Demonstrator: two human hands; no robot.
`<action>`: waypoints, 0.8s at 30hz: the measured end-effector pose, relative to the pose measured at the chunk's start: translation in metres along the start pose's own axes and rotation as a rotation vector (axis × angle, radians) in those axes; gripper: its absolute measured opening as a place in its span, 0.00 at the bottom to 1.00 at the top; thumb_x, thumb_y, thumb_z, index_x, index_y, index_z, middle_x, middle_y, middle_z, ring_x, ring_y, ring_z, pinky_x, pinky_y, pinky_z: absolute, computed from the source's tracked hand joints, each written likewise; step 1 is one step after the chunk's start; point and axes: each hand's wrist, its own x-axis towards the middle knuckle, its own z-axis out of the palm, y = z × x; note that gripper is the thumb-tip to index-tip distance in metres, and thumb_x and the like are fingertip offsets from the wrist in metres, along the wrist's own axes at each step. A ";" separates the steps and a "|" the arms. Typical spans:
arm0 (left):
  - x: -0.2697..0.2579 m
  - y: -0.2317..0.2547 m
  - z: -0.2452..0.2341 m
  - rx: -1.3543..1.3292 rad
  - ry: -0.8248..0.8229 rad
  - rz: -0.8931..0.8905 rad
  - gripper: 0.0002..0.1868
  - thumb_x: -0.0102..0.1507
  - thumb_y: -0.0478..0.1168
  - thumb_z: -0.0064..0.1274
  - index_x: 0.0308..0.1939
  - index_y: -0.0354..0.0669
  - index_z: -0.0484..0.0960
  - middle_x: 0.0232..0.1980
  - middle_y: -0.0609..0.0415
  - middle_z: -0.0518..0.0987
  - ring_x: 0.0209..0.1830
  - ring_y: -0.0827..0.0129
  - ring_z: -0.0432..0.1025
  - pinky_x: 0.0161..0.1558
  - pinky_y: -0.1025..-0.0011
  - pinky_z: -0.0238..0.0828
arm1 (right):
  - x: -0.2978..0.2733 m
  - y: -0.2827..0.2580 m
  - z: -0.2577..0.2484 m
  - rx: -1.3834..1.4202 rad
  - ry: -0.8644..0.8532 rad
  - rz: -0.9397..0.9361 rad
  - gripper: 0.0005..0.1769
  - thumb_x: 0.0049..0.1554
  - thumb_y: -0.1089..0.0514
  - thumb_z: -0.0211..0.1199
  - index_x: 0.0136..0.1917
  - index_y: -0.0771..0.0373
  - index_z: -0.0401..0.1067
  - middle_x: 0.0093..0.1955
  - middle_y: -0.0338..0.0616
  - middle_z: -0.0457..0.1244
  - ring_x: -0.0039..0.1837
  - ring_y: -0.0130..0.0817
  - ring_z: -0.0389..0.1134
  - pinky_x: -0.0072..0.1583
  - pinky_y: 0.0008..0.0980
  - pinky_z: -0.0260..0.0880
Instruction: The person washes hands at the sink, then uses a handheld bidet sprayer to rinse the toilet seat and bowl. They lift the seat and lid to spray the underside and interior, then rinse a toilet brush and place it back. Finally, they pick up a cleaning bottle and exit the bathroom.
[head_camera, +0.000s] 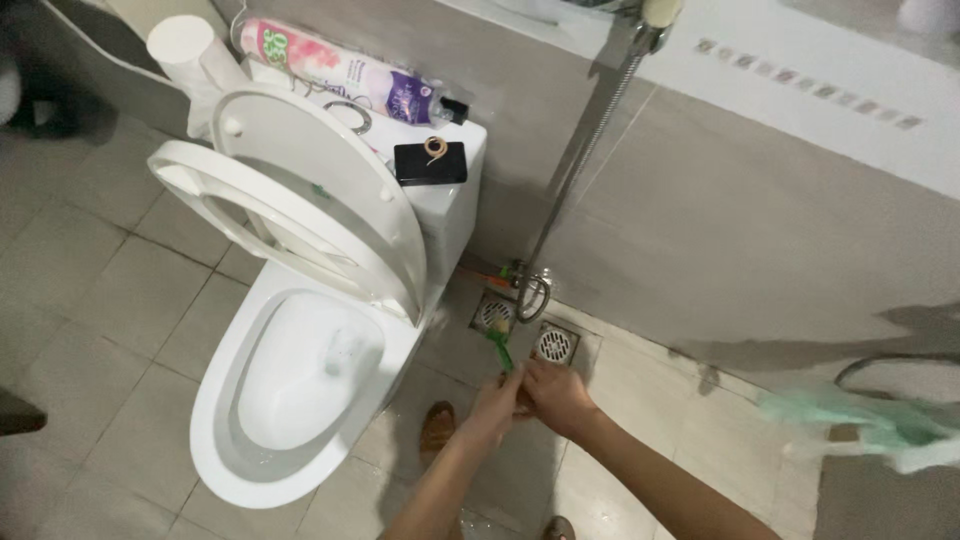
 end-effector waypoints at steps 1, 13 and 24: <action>0.003 -0.002 0.006 -0.109 0.035 -0.008 0.27 0.73 0.52 0.39 0.61 0.30 0.73 0.54 0.46 0.79 0.53 0.60 0.77 0.58 0.59 0.77 | -0.003 -0.003 -0.009 0.130 0.018 0.032 0.16 0.49 0.55 0.67 0.49 0.66 0.72 0.47 0.49 0.68 0.55 0.48 0.72 0.54 0.41 0.73; -0.026 0.084 0.008 0.286 0.212 -0.114 0.26 0.71 0.49 0.46 0.62 0.30 0.67 0.49 0.40 0.80 0.44 0.56 0.79 0.49 0.60 0.80 | 0.093 0.067 -0.208 0.459 0.788 0.602 0.18 0.63 0.56 0.63 0.64 0.64 0.71 0.53 0.50 0.70 0.50 0.37 0.74 0.45 0.35 0.77; -0.050 0.161 -0.003 0.773 0.306 0.355 0.29 0.63 0.51 0.53 0.54 0.25 0.77 0.48 0.36 0.83 0.48 0.53 0.79 0.50 0.60 0.74 | 0.195 0.088 -0.323 0.439 1.097 0.651 0.31 0.61 0.46 0.70 0.59 0.70 0.57 0.40 0.50 0.67 0.41 0.45 0.70 0.46 0.46 0.71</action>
